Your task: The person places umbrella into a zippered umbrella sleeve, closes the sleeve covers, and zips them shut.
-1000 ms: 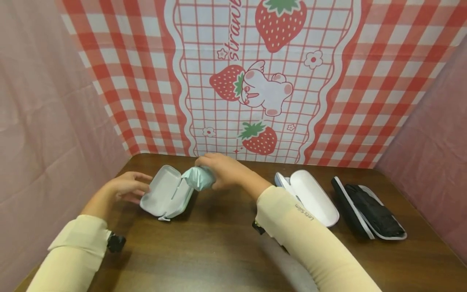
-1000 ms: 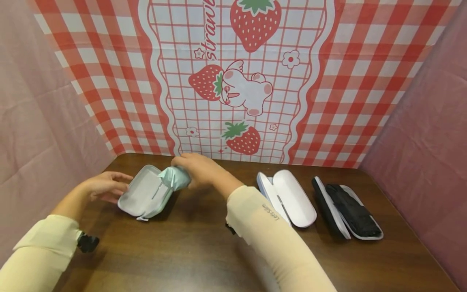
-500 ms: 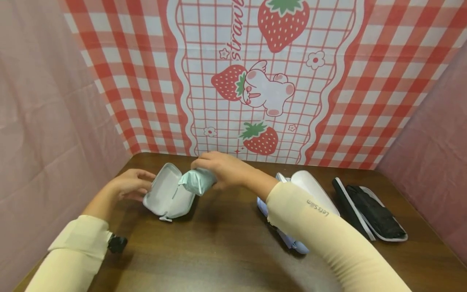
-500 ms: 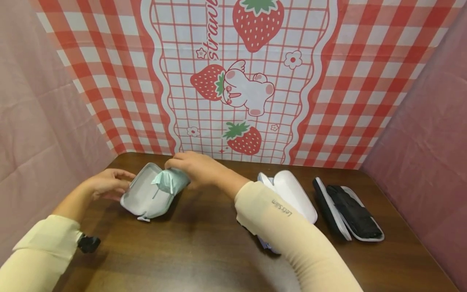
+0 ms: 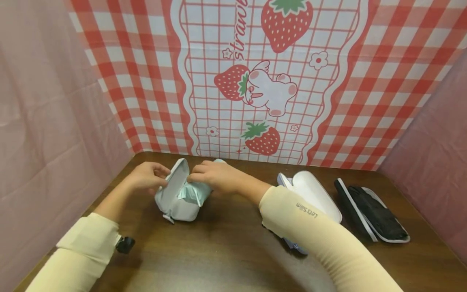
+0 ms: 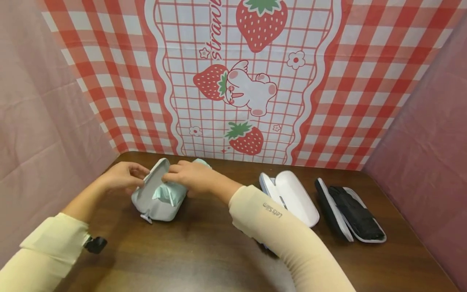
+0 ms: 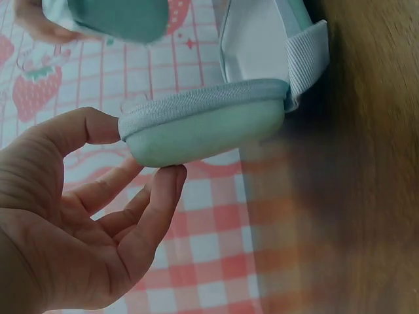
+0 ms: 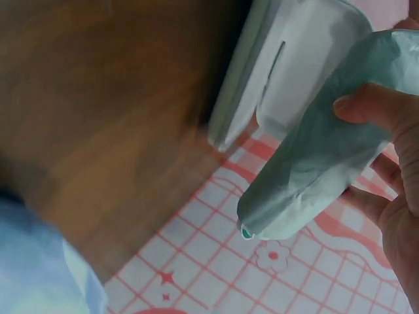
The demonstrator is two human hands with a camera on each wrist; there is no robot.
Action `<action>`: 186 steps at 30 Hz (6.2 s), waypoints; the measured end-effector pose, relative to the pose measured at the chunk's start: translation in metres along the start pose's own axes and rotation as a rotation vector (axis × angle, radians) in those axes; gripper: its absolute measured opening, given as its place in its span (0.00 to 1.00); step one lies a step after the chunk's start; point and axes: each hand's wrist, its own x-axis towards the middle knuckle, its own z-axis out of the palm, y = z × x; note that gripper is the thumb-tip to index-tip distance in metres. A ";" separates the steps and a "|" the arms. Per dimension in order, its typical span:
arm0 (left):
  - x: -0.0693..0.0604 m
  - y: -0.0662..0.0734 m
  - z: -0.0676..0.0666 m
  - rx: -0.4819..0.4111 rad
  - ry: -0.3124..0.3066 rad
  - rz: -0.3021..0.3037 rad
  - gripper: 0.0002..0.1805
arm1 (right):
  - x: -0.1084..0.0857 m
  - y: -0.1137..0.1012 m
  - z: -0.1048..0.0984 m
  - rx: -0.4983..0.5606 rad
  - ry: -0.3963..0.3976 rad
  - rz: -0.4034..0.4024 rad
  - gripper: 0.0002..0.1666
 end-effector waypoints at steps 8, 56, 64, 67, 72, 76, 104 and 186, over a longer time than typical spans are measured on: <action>-0.002 0.015 0.011 0.077 -0.021 0.019 0.23 | 0.010 -0.011 0.021 -0.066 -0.071 -0.046 0.40; -0.016 0.040 0.045 0.388 0.054 0.273 0.19 | -0.023 0.005 0.020 0.081 -0.162 0.564 0.18; -0.019 0.058 0.073 0.636 0.125 0.324 0.20 | -0.036 0.020 0.011 0.149 -0.142 0.617 0.20; -0.020 0.062 0.087 0.716 0.144 0.336 0.20 | -0.041 0.023 0.014 0.154 -0.167 0.640 0.20; -0.022 0.066 0.109 0.829 0.139 0.364 0.14 | -0.047 0.025 0.017 0.158 -0.199 0.672 0.22; -0.022 0.067 0.123 0.879 0.133 0.397 0.13 | -0.049 0.026 0.016 0.150 -0.206 0.676 0.24; -0.025 0.042 0.115 0.889 0.055 0.604 0.19 | -0.041 0.020 0.052 0.311 -0.035 0.564 0.04; 0.001 0.004 0.072 0.552 0.011 0.713 0.18 | -0.056 -0.017 0.086 0.654 0.179 0.752 0.08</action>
